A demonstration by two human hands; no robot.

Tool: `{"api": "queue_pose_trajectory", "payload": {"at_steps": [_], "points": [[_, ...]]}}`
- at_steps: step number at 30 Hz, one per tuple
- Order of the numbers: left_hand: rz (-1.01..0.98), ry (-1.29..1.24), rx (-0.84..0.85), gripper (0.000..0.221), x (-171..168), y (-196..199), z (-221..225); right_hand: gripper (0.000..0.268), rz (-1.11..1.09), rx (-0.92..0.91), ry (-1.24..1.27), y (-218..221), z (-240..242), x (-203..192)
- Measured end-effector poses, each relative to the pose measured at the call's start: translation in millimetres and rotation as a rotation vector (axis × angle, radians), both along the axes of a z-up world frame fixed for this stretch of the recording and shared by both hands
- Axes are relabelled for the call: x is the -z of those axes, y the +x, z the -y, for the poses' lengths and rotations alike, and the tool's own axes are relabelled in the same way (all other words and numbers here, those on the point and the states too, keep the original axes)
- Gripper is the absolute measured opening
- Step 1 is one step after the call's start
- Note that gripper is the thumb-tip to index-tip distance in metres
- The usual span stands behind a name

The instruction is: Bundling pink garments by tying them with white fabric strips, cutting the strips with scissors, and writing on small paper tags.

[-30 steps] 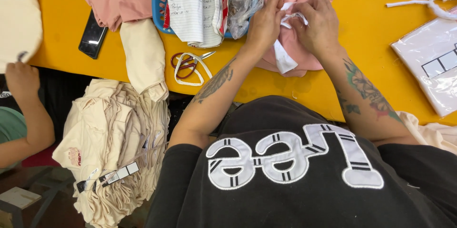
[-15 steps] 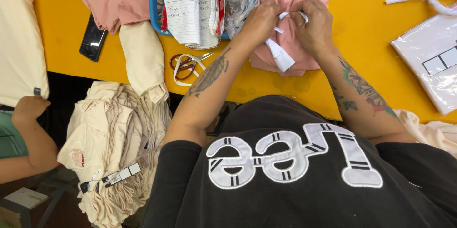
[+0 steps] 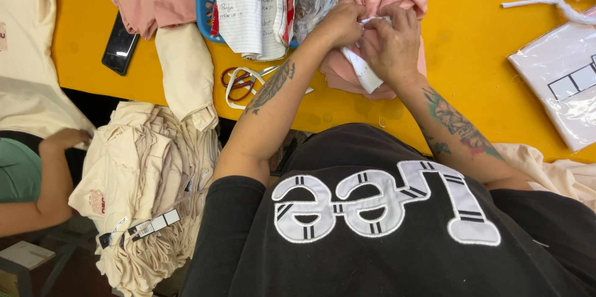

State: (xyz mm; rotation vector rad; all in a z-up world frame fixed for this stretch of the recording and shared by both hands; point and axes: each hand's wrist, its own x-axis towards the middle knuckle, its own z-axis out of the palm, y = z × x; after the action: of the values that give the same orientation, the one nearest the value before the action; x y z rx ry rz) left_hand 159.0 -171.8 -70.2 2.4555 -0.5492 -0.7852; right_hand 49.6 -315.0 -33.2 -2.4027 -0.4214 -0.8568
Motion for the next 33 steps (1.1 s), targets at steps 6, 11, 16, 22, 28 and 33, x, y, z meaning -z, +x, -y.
{"api": "queue_pose_trajectory", "payload": {"at_steps": [6,11,16,22,28,33], "points": [[0.177,-0.247,-0.116,0.020,1.1,-20.5,-17.8,0.009,-0.146,-0.032,0.131,4.2,7.2,9.9],[0.247,-0.488,-0.300,0.026,-10.8,-68.5,-26.2,0.009,-0.370,-0.125,0.154,1.3,21.2,22.0],[0.526,-0.582,-0.367,0.016,18.5,-80.0,-20.0,0.014,-0.428,-0.097,0.134,-2.1,13.5,16.0],[0.640,-0.585,-0.341,0.015,9.4,-87.2,-14.3,0.014,-0.399,-0.089,0.114,1.4,10.4,16.5],[0.750,-0.578,-0.315,0.021,12.5,-98.0,-14.0,0.020,-0.231,0.113,-0.051,5.6,-5.4,11.4],[0.799,-0.628,-0.318,0.017,17.9,-99.4,-14.7,0.012,-0.348,0.106,-0.069,26.9,6.7,45.8]]}}
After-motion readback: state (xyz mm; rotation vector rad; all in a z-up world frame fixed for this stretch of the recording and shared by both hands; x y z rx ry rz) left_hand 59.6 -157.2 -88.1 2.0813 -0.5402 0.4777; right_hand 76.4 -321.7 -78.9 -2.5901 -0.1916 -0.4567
